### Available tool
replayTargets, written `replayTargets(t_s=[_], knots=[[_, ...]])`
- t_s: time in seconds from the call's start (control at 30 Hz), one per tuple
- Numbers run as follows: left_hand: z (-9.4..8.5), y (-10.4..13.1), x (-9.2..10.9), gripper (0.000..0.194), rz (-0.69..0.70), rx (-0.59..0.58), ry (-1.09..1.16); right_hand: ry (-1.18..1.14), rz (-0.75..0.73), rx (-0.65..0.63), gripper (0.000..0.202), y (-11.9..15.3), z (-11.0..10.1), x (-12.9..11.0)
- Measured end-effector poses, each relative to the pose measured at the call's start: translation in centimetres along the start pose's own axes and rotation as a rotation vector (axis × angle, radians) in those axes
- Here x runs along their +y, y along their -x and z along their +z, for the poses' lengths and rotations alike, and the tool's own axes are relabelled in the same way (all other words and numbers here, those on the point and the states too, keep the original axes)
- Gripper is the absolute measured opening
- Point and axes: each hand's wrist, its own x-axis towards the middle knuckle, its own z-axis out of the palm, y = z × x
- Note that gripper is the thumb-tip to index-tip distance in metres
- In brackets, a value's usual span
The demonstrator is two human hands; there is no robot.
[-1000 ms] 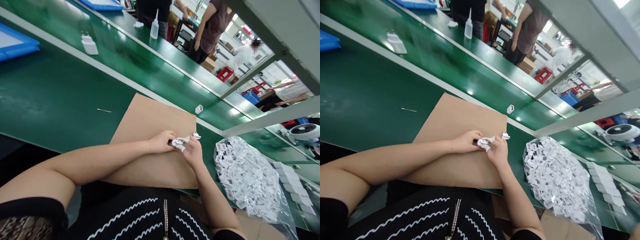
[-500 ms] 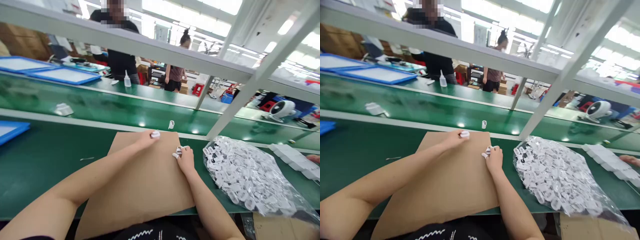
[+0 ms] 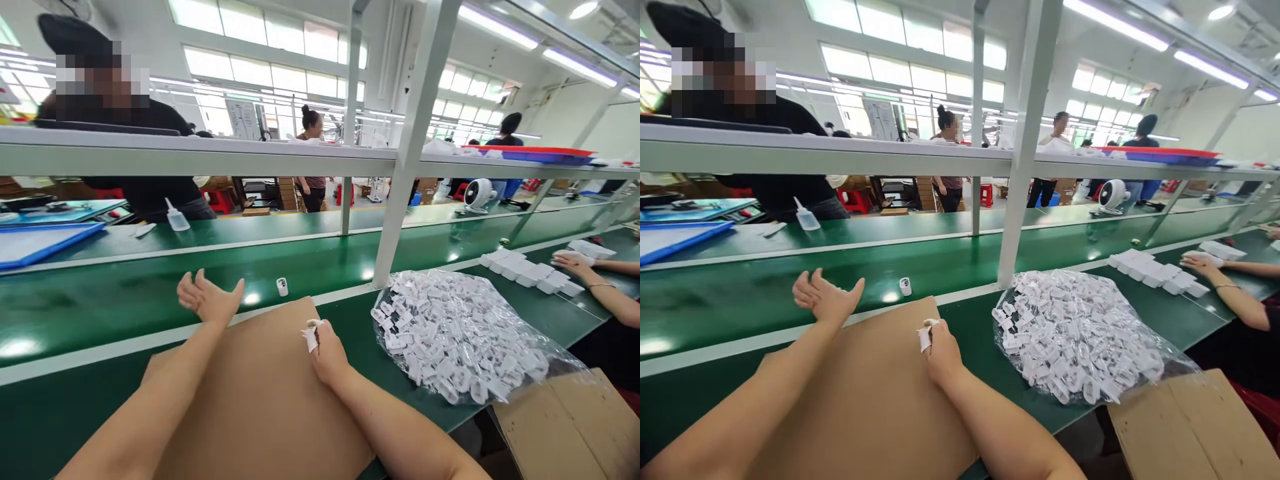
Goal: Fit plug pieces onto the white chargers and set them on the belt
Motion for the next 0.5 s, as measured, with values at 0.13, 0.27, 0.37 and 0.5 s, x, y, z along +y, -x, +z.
replayTargets(t_s=[0.13, 0.27, 0.37, 0.5], knots=[[3.6, 1.5, 3.4, 0.105, 0.16, -0.101, 0.004, -0.049, -0.013, -0.007, 0.028, 0.1, 0.4, 0.4], [6.4, 1.8, 5.3, 0.075, 0.133, -0.402, -0.021, -0.031, -0.051, 0.027, 0.035, 0.2, 0.5, 1.0], [6.2, 1.5, 5.9, 0.046, 0.18, -0.462, 0.009, -0.011, -0.047, 0.036, 0.027, 0.1, 0.4, 1.0], [3.4, 2.1, 5.9, 0.051, 0.297, -0.452, 0.085, -0.052, -0.04, 0.12, 0.027, -0.3, 0.0, 1.0]])
